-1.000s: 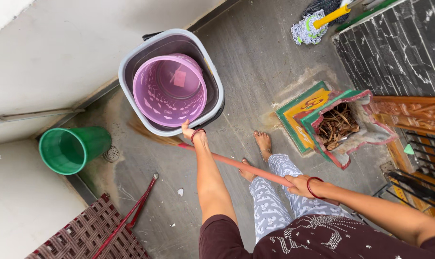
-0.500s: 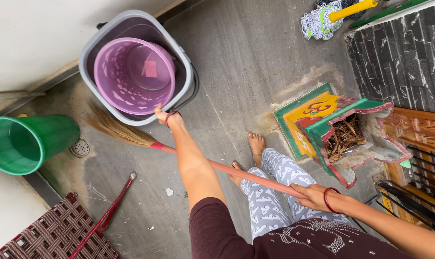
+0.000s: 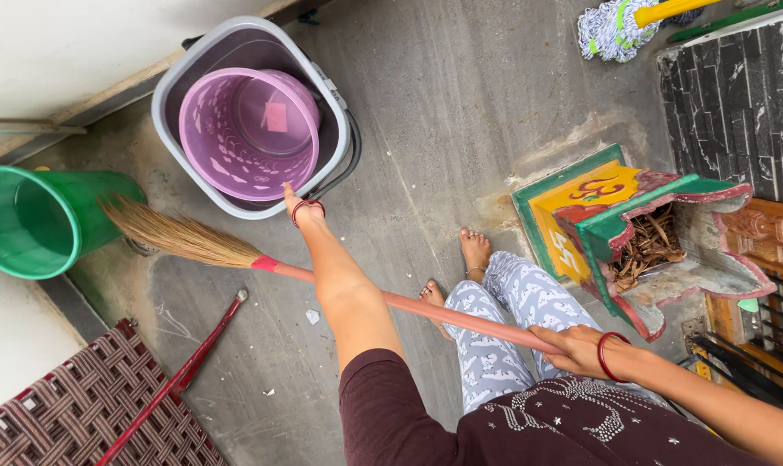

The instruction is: The person sweeps a tiled balcony floor using a broom to gather small pieces of debris into a pile.

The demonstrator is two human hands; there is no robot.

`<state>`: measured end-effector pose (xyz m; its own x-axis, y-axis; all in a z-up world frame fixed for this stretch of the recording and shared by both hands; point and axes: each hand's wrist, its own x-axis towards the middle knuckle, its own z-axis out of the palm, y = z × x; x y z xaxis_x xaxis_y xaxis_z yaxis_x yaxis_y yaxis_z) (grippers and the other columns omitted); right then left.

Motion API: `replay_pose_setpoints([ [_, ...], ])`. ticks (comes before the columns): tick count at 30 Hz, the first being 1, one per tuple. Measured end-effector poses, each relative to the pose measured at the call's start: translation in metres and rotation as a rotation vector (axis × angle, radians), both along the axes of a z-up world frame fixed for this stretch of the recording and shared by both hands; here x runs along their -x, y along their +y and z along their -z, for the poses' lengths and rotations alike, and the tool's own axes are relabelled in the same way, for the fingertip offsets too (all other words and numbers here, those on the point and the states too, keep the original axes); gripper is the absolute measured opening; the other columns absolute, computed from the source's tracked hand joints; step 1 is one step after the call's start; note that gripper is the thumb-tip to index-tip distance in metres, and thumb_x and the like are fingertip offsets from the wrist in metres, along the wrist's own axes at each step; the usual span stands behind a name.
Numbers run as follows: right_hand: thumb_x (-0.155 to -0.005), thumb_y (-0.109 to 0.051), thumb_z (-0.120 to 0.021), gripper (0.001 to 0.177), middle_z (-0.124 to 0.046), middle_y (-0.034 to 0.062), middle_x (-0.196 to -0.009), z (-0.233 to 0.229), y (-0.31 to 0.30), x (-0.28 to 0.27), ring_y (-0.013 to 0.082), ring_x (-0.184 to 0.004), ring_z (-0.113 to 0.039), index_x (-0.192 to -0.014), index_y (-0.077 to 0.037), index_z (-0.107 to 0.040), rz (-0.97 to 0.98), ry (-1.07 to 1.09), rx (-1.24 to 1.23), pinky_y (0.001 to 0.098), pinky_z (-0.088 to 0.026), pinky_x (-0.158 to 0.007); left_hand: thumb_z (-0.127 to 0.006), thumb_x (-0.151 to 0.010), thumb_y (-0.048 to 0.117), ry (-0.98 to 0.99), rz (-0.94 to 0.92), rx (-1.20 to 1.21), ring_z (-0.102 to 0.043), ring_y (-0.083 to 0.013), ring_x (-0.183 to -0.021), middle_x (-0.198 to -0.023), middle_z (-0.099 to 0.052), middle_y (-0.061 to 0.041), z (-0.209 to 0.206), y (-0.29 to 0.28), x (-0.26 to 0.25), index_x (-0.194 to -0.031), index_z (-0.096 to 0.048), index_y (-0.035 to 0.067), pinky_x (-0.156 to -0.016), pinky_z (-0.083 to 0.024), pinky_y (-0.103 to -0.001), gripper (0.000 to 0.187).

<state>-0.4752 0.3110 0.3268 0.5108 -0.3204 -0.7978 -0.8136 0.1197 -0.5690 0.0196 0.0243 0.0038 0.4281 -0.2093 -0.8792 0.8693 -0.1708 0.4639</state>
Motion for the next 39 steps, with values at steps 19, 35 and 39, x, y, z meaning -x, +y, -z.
replay_pose_setpoints([
  [19, -0.089, -0.039, -0.069, 0.053, -0.069, 0.0147, -0.068, -0.156, 0.055, 0.028, 0.0315, -0.054, -0.066, -0.136, -0.018, -0.053, 0.103, 0.223, 0.001, 0.0463, -0.054, -0.054, -0.054, -0.088, -0.006, -1.398, 1.016, 0.365, -0.055, -0.0450, -0.135, -0.139, -0.061, -0.028, -0.309, 0.293, 0.139, -0.124, -0.065, -0.003, -0.118, -0.044, -0.048, 0.038],
  [35, -0.090, -0.023, -0.065, 0.035, -0.048, 0.0012, -0.057, -0.280, -0.061, -0.038, 0.0103, -0.036, -0.043, -0.123, -0.011, -0.058, -0.043, 0.192, -0.357, 0.0295, -0.038, -0.031, -0.061, -0.087, 0.015, -1.720, 1.137, 0.079, -0.047, -0.0364, -0.140, -0.142, -0.059, -0.014, -0.436, 0.365, 0.298, -0.133, -0.059, 0.018, -0.116, -0.042, -0.054, 0.047],
  [39, -0.091, -0.020, -0.070, 0.038, -0.049, 0.0048, -0.059, -0.309, -0.084, -0.011, 0.0119, -0.037, -0.047, -0.123, -0.005, -0.055, -0.361, 0.278, -0.406, 0.0316, -0.042, -0.031, -0.062, -0.090, 0.017, -1.674, 1.055, 0.227, -0.063, -0.0291, -0.119, -0.116, -0.067, -0.007, -0.445, 0.405, 0.346, -0.123, -0.061, 0.012, -0.111, -0.049, -0.049, 0.034],
])
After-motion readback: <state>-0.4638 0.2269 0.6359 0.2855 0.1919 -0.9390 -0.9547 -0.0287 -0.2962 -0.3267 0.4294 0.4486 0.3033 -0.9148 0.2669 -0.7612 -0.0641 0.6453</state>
